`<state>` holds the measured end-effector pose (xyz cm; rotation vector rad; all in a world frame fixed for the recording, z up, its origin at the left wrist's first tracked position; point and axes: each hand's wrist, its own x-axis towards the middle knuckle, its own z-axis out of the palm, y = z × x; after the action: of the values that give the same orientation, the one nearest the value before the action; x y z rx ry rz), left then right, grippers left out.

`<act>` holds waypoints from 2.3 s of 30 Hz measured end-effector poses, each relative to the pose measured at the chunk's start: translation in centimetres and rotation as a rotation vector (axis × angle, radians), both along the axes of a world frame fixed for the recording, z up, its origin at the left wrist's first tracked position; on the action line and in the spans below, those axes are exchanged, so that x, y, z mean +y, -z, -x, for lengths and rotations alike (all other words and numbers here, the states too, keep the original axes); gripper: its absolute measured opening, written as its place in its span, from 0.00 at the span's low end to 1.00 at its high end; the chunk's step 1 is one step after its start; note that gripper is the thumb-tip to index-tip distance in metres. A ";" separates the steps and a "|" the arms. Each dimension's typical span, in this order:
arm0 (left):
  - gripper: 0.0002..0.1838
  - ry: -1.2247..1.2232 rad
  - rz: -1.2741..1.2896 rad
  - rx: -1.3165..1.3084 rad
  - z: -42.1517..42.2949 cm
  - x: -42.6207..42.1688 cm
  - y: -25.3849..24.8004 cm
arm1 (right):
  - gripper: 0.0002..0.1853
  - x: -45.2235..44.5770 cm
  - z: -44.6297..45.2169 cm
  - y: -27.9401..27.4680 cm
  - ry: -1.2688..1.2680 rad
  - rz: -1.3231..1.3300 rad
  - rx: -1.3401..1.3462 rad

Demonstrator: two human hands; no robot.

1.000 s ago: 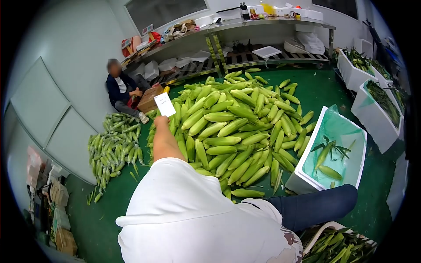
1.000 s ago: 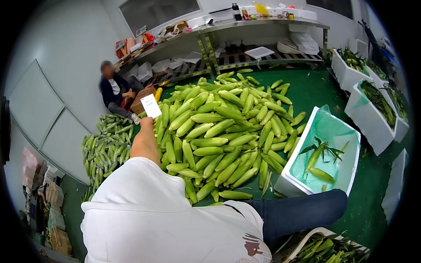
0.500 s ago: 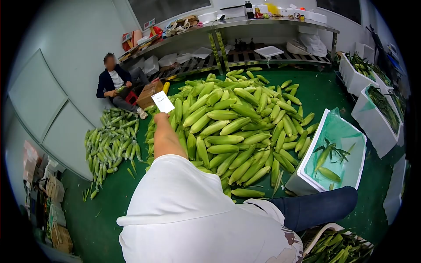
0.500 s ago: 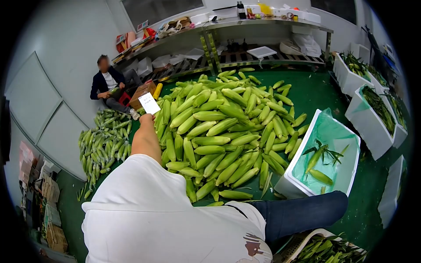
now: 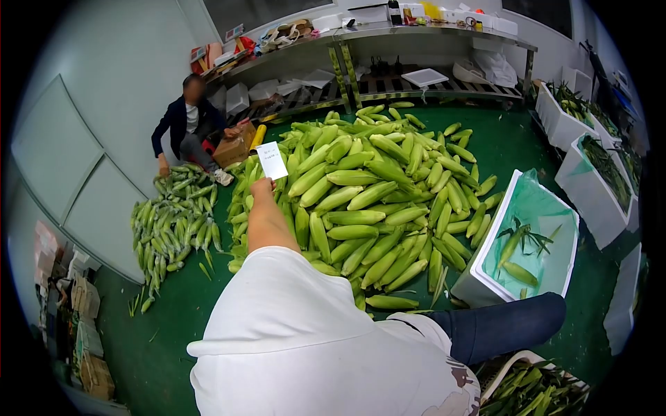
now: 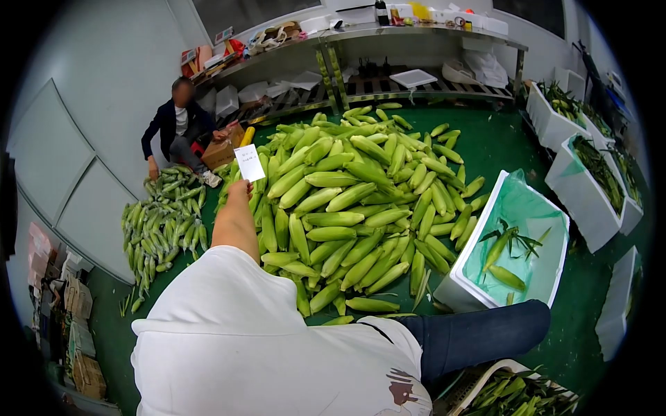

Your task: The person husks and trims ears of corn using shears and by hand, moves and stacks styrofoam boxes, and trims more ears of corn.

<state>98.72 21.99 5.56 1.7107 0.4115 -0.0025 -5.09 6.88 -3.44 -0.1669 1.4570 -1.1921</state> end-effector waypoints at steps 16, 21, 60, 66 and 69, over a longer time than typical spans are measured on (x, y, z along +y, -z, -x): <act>0.09 -0.039 -0.011 0.094 -0.5 0.1 0.0 | 0.34 0.9 0.2 0.1 0.024 -0.019 0.017; 0.11 -0.073 -0.137 -0.037 -4.4 2.4 1.8 | 0.34 1.3 0.4 0.5 0.031 -0.025 0.015; 0.33 1.987 -0.975 -0.727 70.1 -67.4 34.5 | 0.34 9.0 -5.1 -10.0 0.595 0.218 -0.624; 0.39 1.968 -0.813 -0.040 71.9 -66.1 40.1 | 0.26 6.7 -2.4 -9.5 0.687 0.210 -0.576; 0.35 1.861 -0.210 0.361 72.3 -64.3 37.6 | 0.24 4.0 0.0 -8.5 0.559 0.278 -0.521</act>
<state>26.43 -42.27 -32.04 1.7063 -1.0585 -1.6344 -5.09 10.85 5.02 0.3655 0.8904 -1.7331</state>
